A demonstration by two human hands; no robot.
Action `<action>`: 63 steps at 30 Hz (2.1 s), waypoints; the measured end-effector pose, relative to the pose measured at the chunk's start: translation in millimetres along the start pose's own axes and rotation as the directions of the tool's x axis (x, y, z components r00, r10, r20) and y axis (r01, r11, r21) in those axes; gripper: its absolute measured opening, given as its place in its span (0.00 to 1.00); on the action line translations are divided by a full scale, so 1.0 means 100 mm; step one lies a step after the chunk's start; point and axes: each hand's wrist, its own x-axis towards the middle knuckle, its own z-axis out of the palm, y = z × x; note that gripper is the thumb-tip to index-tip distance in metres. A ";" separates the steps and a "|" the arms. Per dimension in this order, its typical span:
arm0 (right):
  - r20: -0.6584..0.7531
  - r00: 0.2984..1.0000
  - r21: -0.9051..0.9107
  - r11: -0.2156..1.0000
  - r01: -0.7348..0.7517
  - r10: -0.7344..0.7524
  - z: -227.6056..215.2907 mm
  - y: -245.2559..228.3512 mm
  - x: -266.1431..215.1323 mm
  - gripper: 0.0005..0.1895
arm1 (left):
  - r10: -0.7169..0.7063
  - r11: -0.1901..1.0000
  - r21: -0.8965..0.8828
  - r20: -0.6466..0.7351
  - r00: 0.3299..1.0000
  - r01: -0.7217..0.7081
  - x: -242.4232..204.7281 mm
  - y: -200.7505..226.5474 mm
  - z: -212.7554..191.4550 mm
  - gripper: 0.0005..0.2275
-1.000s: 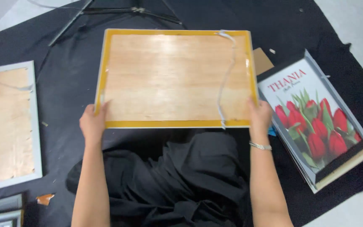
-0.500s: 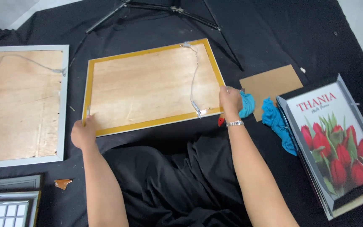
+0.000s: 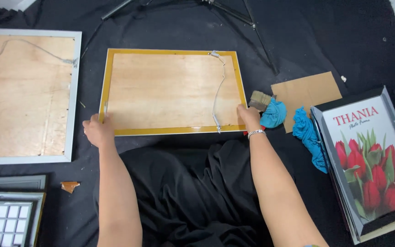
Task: Dusting the back of picture frames with a brush and adjusting the hanging wires.
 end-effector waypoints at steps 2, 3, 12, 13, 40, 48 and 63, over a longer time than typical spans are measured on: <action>0.047 0.999 0.024 0.999 -0.021 0.020 0.05 0.04 -0.04 0.42 | -0.021 1.000 -0.009 0.036 0.999 0.021 0.12 -0.22 0.28 0.18; 0.090 0.995 0.051 0.998 -0.040 0.035 0.07 0.07 -0.06 0.45 | -0.038 0.999 -0.023 0.069 0.997 0.039 0.18 -0.33 0.41 0.21; 0.196 0.974 -0.373 0.910 0.180 -0.113 0.28 0.19 0.14 0.37 | 0.038 0.999 -0.033 0.279 0.960 -0.030 0.22 -0.56 0.75 0.32; 0.197 0.974 -0.373 0.910 0.182 -0.114 0.27 0.12 0.08 0.37 | 0.037 0.999 -0.032 0.277 0.960 -0.029 0.20 -0.52 0.70 0.32; 0.473 0.866 -0.523 0.740 0.423 -0.161 0.26 -0.69 -0.48 0.15 | 0.958 0.098 -0.181 0.284 0.043 -0.979 -2.04 1.51 0.95 0.11; 0.558 0.822 -0.554 0.688 0.469 -0.111 0.62 -0.26 -0.16 0.12 | 0.995 0.037 -0.129 0.096 0.024 -0.991 -2.04 1.57 0.92 0.05; 0.544 0.822 -0.514 0.707 0.486 -0.170 0.79 0.02 -0.33 0.21 | 0.999 0.031 -0.098 -0.020 0.033 -0.995 -2.07 1.54 1.16 0.05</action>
